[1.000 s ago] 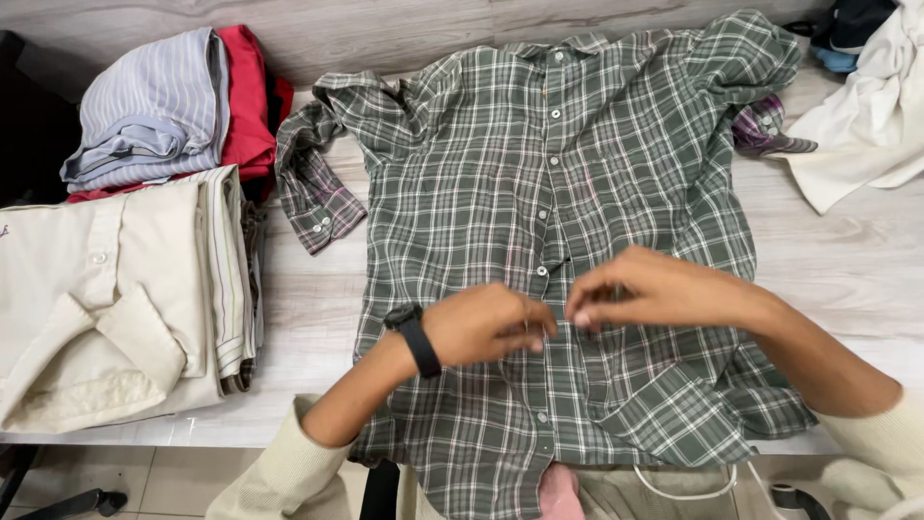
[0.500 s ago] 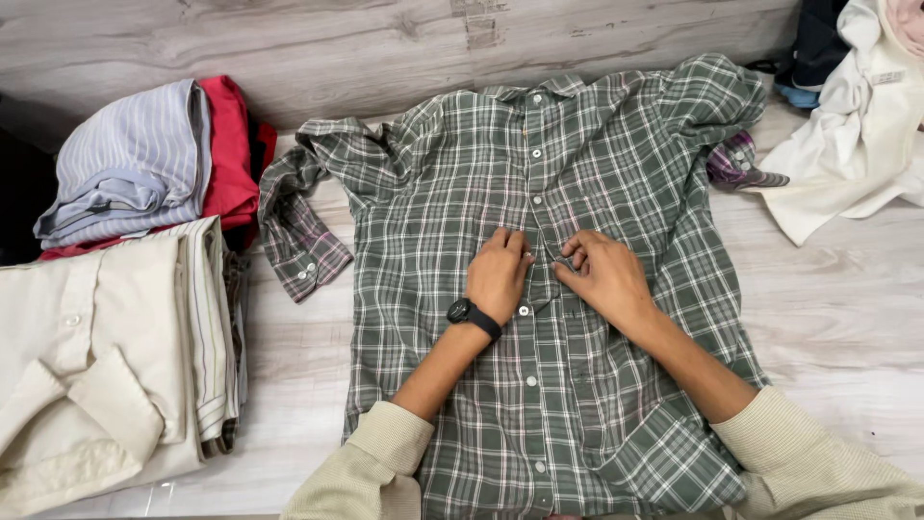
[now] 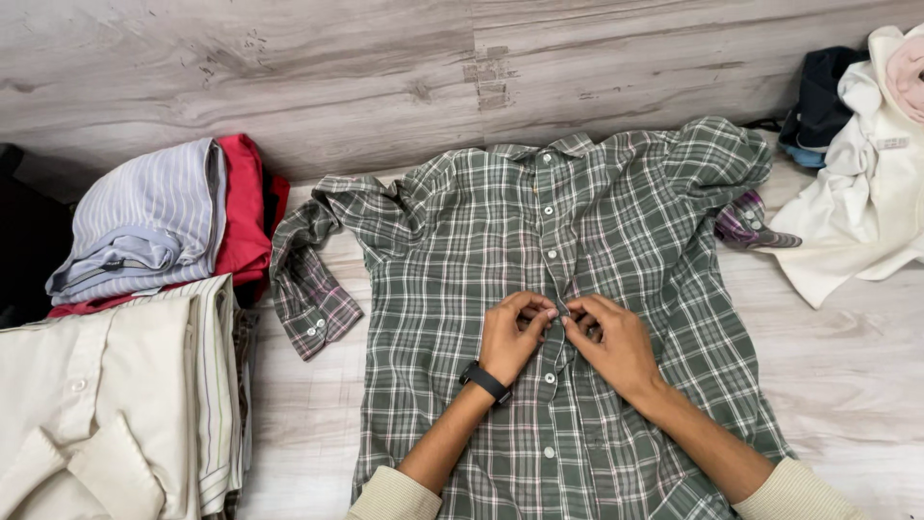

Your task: The person folds a red t-shirt, a blue striped long-sleeve shirt, and a green plaid button-down shirt on a wooden surface.

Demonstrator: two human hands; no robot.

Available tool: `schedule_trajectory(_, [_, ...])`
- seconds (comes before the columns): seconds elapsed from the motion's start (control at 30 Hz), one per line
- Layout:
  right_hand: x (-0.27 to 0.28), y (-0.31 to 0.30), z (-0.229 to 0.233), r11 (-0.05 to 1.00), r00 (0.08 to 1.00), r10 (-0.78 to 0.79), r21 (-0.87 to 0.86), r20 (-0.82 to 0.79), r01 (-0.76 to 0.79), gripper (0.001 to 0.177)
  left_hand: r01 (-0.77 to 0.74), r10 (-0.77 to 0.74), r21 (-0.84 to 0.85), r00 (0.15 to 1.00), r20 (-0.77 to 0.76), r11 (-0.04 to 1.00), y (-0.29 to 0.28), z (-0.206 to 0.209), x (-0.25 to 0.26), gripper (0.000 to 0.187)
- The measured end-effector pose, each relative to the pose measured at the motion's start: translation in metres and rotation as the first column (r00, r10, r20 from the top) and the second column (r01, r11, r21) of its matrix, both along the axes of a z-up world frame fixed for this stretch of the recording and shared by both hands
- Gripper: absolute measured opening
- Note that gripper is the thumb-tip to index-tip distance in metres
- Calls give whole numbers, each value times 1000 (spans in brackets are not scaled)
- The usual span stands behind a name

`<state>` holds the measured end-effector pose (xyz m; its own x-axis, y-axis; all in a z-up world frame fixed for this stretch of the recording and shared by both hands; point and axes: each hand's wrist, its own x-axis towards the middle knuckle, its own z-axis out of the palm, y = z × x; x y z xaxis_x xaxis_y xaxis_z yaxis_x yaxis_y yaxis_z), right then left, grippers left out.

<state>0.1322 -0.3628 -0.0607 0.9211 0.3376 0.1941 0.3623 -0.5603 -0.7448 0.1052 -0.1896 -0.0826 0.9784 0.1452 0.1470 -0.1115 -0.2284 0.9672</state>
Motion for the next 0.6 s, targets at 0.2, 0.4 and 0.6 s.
schedule_trajectory(0.2, [2,-1,-1,999,1000,13,51,-5,-13,20,20,-22,-37,998,-59,999,1,-4,0,10])
schedule_trajectory(0.4, [8,-6,-12,978,997,-18,205,-82,34,20,26,-27,-16,997,-68,1000,2,-2,1,10])
schedule_trajectory(0.6, [8,-6,-15,981,993,-42,184,-108,61,22,25,-26,-15,997,-68,1000,1,-1,1,11])
